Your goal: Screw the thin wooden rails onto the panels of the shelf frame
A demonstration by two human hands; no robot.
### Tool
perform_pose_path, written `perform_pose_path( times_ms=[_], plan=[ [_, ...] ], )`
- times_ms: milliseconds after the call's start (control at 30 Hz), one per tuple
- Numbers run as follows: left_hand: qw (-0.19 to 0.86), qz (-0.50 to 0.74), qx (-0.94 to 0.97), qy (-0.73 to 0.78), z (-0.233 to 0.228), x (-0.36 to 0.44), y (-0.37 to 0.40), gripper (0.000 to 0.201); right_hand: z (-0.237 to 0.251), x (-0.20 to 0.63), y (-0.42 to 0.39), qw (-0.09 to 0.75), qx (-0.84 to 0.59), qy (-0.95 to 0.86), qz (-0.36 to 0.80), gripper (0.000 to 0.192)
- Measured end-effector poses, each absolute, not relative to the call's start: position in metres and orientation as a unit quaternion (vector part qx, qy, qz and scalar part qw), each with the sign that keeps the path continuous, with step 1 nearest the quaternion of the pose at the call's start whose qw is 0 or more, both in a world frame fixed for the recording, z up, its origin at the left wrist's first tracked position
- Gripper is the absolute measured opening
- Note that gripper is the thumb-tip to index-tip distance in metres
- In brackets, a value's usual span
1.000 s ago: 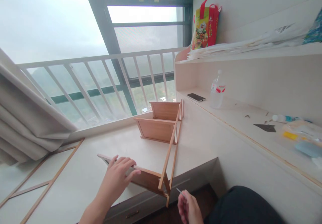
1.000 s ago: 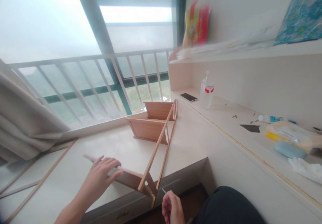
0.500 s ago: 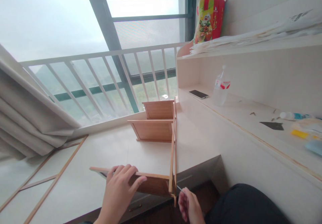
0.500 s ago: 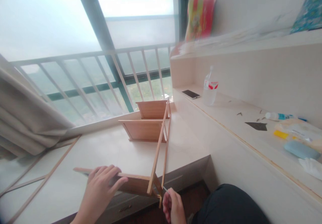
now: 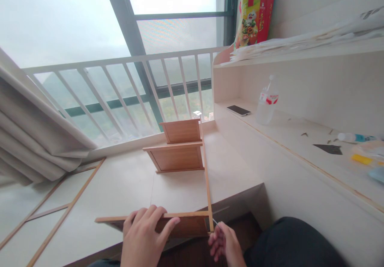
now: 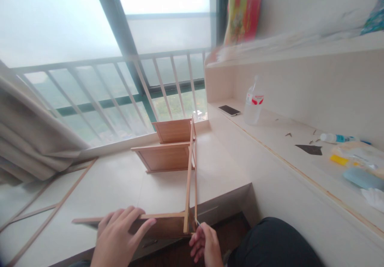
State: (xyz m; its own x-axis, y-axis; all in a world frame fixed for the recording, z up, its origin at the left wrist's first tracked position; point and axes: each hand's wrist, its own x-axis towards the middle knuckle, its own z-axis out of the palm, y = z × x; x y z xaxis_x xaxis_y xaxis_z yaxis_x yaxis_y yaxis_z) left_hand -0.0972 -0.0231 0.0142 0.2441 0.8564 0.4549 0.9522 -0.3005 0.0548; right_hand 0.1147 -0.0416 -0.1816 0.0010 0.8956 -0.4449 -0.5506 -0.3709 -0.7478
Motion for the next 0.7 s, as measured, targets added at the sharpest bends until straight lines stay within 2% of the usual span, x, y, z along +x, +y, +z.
perform_pose_path(
  times_ms=[333,533,700],
  plan=[
    [0.122,-0.228,-0.781,-0.568,0.005,-0.109,-0.023,0.042,-0.199,0.123,-0.038,0.589,-0.517,-0.152,0.602,0.060],
    [0.106,-0.234,-0.790,-0.557,0.014,-0.100,-0.026,0.046,-0.201,0.120,-0.030,0.577,-0.428,-0.048,0.694,0.044],
    [0.108,-0.241,-0.796,-0.544,0.020,-0.097,-0.029,0.045,-0.189,0.121,-0.018,0.549,-0.361,-0.042,0.752,0.035]
  ],
)
